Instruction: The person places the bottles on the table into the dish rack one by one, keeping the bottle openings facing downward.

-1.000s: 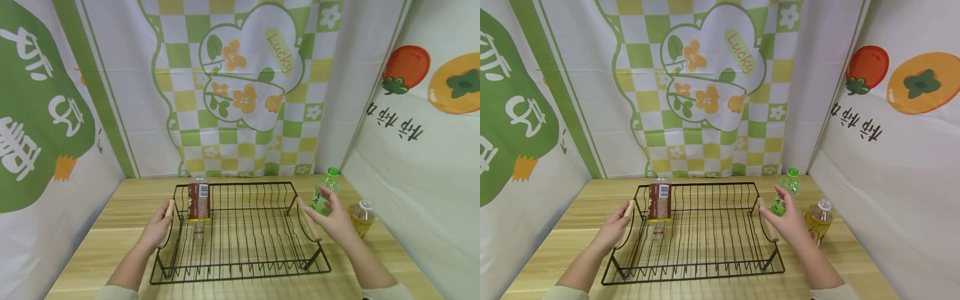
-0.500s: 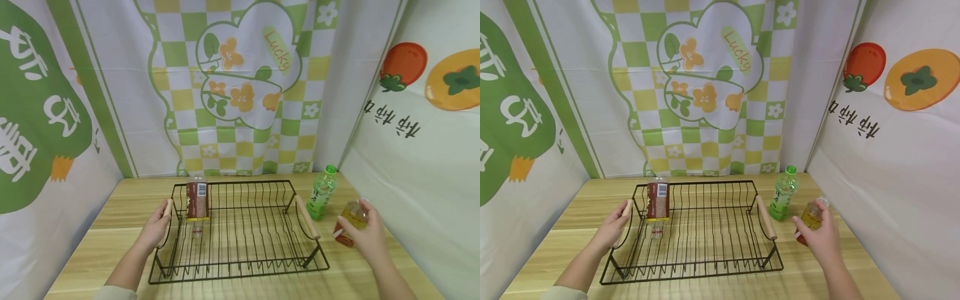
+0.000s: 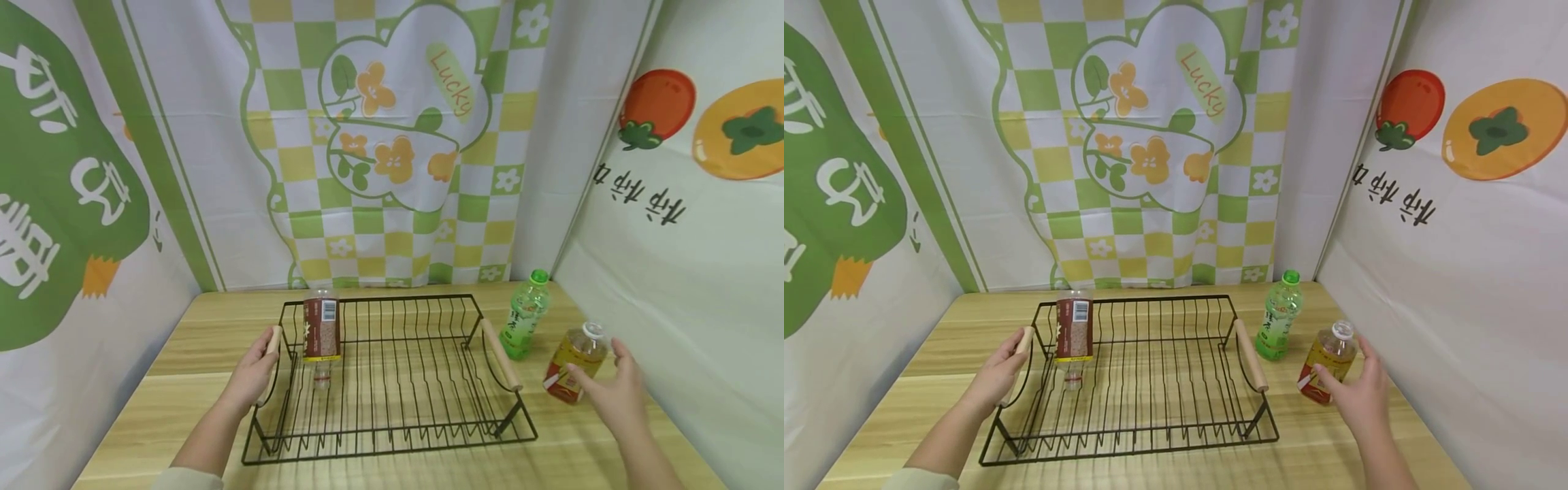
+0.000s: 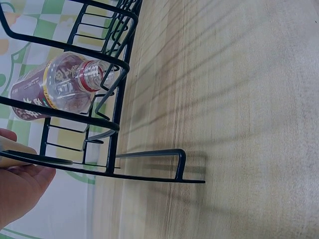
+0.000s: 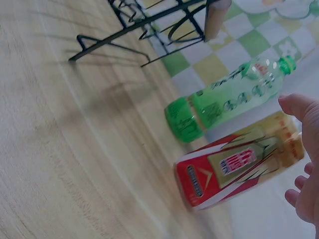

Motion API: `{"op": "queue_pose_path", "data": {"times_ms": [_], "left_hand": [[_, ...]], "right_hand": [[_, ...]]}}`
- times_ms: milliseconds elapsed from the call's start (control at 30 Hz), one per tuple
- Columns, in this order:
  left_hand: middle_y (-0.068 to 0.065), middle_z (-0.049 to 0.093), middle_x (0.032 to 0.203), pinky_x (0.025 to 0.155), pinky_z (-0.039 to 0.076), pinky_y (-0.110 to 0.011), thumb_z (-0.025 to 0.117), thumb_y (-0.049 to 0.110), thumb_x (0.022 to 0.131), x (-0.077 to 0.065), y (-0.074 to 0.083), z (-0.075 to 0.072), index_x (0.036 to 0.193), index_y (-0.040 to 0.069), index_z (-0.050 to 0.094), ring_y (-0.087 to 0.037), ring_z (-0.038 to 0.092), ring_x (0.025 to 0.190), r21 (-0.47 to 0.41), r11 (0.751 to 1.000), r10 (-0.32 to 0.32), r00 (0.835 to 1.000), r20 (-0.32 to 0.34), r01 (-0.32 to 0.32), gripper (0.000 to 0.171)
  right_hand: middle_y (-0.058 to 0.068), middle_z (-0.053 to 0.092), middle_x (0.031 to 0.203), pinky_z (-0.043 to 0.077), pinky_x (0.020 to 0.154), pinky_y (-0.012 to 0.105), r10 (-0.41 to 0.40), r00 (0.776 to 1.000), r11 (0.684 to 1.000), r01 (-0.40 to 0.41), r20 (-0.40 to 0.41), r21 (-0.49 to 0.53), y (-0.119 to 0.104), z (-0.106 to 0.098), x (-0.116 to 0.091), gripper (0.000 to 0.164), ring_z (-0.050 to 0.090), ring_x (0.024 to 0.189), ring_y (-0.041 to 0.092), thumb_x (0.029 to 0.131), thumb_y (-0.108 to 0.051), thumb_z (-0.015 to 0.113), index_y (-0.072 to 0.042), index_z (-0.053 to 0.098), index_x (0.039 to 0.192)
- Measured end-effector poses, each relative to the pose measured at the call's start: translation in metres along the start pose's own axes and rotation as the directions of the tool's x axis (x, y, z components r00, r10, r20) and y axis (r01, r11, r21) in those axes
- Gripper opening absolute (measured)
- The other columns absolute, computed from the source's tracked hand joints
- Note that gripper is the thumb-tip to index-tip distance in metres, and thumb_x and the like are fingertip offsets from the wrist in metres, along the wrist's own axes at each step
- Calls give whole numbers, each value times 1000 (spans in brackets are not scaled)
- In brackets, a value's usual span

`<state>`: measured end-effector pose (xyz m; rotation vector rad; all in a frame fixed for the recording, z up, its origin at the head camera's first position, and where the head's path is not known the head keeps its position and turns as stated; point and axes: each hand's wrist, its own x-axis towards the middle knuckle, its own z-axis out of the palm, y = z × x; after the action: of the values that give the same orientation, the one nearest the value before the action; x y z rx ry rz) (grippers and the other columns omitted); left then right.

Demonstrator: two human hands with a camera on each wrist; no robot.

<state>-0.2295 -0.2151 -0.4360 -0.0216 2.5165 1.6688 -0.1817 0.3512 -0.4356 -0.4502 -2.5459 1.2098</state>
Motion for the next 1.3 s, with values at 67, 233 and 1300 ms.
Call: {"op": "queue_pose_path", "data": {"times_ms": [67,233,1300], "left_hand": [[-23,4,163,121,11,-59,31,16,106,-1,0,0,158,6,1,-43,7,150,3,1000,-2,1000,2,2,61],[-24,4,163,120,11,-59,31,17,106,-2,0,0,158,6,1,-44,7,150,-2,1000,-4,1000,4,4,61],[-22,5,164,121,10,-58,31,16,106,-1,-1,1,158,6,3,-43,7,150,-1,1000,0,1000,-11,0,60]], "right_hand": [[34,4,159,21,110,72,33,999,999,-33,10,17,6,4,5,105,16,142,57,90,-38,69,-1,-4,156],[29,1,161,23,109,72,109,994,992,-111,26,66,19,12,15,110,16,143,55,89,-40,70,-5,-9,156],[29,15,159,34,110,63,143,990,963,-135,-19,234,10,27,20,104,30,138,51,89,-35,71,-13,-7,155]]}}
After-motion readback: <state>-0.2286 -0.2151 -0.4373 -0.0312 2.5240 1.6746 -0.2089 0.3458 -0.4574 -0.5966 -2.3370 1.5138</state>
